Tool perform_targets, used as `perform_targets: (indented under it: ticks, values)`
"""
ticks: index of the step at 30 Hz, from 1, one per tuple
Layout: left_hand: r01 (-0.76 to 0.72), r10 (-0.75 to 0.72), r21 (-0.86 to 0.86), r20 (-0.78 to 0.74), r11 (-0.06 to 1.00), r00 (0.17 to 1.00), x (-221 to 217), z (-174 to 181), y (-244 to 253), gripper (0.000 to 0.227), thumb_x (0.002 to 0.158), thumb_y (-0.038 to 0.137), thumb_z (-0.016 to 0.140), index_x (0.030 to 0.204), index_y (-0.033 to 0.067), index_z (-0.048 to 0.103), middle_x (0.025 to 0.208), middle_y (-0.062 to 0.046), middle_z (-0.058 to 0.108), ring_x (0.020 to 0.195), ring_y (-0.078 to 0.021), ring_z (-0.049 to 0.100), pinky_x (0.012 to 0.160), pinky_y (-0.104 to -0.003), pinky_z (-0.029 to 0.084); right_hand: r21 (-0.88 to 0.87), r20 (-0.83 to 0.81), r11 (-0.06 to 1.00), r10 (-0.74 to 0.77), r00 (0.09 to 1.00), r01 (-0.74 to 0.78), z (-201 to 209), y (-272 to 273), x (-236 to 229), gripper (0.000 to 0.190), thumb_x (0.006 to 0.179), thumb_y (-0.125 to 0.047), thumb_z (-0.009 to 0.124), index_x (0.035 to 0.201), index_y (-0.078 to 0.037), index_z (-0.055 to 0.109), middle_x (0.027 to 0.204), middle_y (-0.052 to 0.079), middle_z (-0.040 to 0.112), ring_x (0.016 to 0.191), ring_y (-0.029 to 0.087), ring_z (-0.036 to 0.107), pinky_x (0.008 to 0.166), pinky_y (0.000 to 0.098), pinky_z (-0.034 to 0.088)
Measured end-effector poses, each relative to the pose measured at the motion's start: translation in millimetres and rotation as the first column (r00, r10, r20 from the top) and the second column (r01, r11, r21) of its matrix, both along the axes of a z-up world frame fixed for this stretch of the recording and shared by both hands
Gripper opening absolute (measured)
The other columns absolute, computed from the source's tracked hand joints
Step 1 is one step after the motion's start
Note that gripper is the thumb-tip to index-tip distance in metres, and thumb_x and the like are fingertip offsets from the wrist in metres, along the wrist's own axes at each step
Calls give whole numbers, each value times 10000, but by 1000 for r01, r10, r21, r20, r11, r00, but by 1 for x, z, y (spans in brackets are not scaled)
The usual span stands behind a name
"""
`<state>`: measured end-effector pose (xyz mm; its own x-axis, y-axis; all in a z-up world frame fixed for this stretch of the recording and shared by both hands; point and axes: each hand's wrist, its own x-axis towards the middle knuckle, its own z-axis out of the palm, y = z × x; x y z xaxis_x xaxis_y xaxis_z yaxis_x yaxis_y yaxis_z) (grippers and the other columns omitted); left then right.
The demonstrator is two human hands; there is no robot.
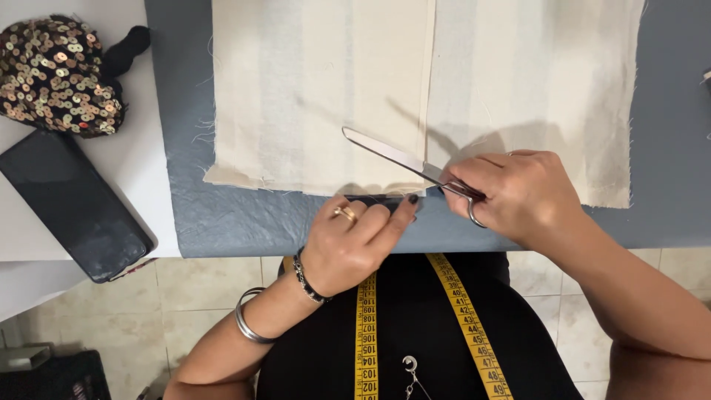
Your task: Cutting a piece of fabric with scissors on a work surface
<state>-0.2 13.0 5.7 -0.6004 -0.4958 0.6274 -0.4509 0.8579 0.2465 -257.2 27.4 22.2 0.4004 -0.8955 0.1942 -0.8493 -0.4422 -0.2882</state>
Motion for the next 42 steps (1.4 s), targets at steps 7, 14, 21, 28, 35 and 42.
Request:
perform_targets:
  ticks: [7, 14, 21, 28, 35, 42]
  values:
    - [-61, 73, -69, 191, 996, 979, -1, -12, 8, 236, 1058, 230, 718, 1287, 175, 734, 735, 26, 383, 591, -144, 390, 568, -330, 436, 34, -43, 999, -30, 999, 31, 1, -1, 1, 149, 852, -64, 710, 817, -204, 673, 674, -84, 590, 516, 160, 421, 462, 289, 404]
    - [-90, 98, -54, 173, 994, 980, -1, -7, 6, 271, 998, 24, 653, 1210, 164, 748, 711, 19, 365, 552, -131, 369, 515, -310, 403, 81, -84, 996, -25, 996, 32, 0, -2, -1, 63, 882, -153, 718, 862, -199, 680, 681, -63, 613, 523, 207, 499, 479, 336, 449]
    - [-119, 121, -23, 204, 993, 971, -6, -12, 8, 163, 1040, 262, 750, 1128, 127, 725, 679, 22, 443, 554, -151, 427, 536, -332, 380, 10, -66, 1000, 0, 998, 0, -2, -3, -5, 66, 881, -127, 738, 902, -180, 704, 766, -98, 670, 553, 123, 502, 480, 294, 400]
    - [-117, 119, -20, 210, 993, 970, -20, 1, 6, 103, 1027, 227, 749, 1015, 125, 744, 625, 30, 404, 502, -141, 395, 516, -320, 366, -268, -186, 963, -54, 981, 2, 12, -6, -15, 104, 908, -170, 842, 979, -202, 773, 823, -87, 743, 676, 80, 642, 499, 275, 430]
    - [-52, 30, 60, 325, 997, 945, -35, 5, 1, 306, 903, 232, 701, 1191, 134, 736, 651, 75, 560, 555, -133, 557, 683, -341, 531, -304, -227, 951, -125, 966, 52, 18, 1, -22, 142, 947, -251, 876, 997, -243, 742, 860, -126, 726, 647, 77, 580, 515, 258, 409]
    - [1, -188, 437, 385, 900, 903, -30, 25, -52, 372, 1027, 444, 648, 910, 91, 641, 738, -54, 646, 588, -253, 643, 510, -432, 589, -224, -133, 967, -153, 979, 121, 8, 3, -22, 100, 918, -199, 849, 937, -247, 763, 870, -130, 741, 653, 78, 616, 527, 280, 468]
